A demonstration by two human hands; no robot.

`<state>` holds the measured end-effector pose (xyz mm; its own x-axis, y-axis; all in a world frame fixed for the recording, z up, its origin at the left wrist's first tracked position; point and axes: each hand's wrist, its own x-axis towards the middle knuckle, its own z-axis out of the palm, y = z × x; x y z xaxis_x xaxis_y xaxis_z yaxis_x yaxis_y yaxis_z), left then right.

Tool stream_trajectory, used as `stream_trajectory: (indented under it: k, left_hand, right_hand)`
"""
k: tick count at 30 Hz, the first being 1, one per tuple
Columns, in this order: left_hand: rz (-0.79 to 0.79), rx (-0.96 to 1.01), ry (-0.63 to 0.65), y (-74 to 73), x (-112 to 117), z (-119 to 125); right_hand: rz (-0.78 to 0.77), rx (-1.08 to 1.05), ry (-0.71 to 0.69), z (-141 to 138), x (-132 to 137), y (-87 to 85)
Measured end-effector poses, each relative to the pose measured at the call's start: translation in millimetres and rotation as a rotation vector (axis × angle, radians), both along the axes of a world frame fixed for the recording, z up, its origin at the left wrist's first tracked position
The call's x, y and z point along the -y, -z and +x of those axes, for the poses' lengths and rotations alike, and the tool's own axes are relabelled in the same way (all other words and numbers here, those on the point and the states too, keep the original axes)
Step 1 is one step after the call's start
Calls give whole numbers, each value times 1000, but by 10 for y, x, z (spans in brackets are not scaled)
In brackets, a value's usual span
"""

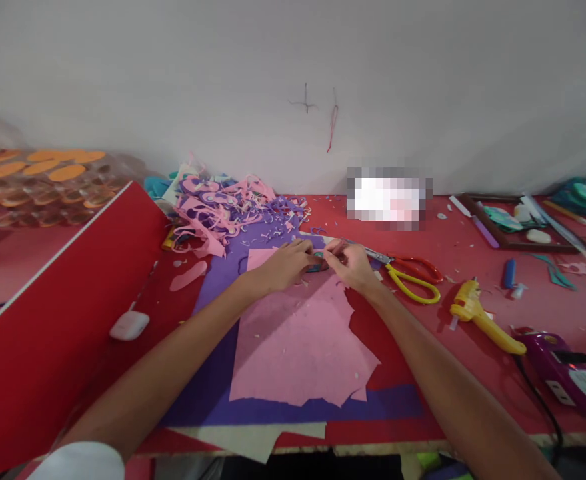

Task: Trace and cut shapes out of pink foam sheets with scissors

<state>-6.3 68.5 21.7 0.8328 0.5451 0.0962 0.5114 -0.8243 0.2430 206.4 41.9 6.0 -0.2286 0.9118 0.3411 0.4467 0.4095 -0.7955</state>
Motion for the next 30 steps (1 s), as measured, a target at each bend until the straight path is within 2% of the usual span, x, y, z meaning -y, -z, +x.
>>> stream_trajectory:
  k: [11, 15, 21, 23, 26, 30]
  left_hand:
    - [-34, -6, -17, 44, -62, 15]
    - [-22, -27, -15, 51, -77, 8]
    - [20, -61, -7, -53, 27, 18]
    - [69, -101, -41, -119, 149, 77]
    - [163, -180, -168, -184, 366, 220]
    - [230, -236, -283, -183, 573, 402]
  right_hand:
    - [-6, 14, -39, -15, -8, 22]
    - [14, 27, -10, 33, -27, 22]
    - [40, 21, 66, 147, -77, 41]
    - [48, -13, 112, 145, -75, 44]
    - [87, -146, 269, 90, -47, 33]
    - [210, -158, 478, 17, -30, -9]
